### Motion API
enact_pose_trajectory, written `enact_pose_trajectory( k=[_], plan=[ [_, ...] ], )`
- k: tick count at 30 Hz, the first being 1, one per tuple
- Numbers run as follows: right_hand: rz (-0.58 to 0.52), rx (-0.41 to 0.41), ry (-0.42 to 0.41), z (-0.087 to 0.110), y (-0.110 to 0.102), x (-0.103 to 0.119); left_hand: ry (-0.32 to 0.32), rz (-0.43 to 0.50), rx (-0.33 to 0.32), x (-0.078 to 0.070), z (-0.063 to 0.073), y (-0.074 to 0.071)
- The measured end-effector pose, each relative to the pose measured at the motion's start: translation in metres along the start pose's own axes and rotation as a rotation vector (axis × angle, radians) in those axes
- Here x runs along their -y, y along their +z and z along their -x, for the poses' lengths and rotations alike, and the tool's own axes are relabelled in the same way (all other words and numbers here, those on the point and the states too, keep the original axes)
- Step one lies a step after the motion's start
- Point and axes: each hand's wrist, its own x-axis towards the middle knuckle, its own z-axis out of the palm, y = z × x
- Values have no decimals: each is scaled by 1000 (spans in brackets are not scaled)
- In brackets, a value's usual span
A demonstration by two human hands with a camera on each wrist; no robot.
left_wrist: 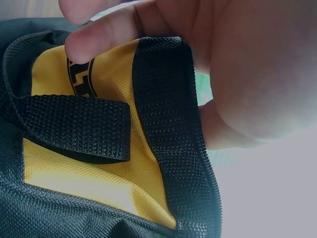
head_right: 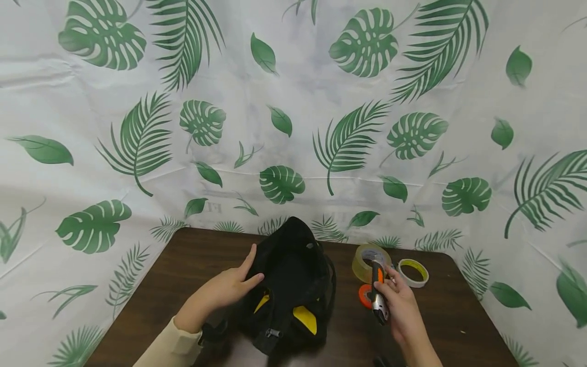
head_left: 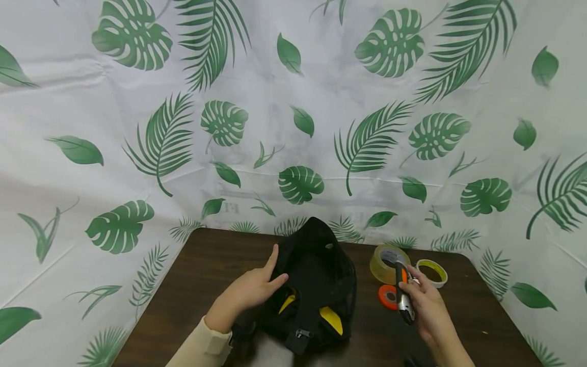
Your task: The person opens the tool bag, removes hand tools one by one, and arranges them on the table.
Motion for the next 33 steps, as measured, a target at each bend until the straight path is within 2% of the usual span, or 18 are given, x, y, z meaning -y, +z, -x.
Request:
enact_pose_trajectory(
  k=[3,6,10,13,17,21,24,26,30,31,33],
  plan=[
    [18,-174,-36,-1,-13,-16,-7,-2,-2,0,1,0],
    [80,-322,-14,-4,-30,-34,-12,-1,0,-1,2,-1],
    [230,-431,56,-10,-60,-52,-10,11,9,-1,4,0],
    [315,-483,82,-14,-82,-58,-10,14,11,-2,6,0],
    [471,-494,95,-19,-103,-62,-8,5,-2,-1,5,-1],
    [660,-414,77,-22,-114,-72,-5,2,5,1,4,1],
    [762,-353,59,-23,-115,-79,-4,-2,12,2,3,3],
    [823,-337,-10,-23,-114,-82,-1,-12,9,2,3,3],
    [947,-360,-133,-24,-111,-79,4,-35,-13,2,2,-1],
    [968,-357,-150,-23,-111,-77,5,-38,-25,2,2,-2],
    [988,-346,-128,-21,-110,-74,10,-31,-55,4,1,-2]
  ],
)
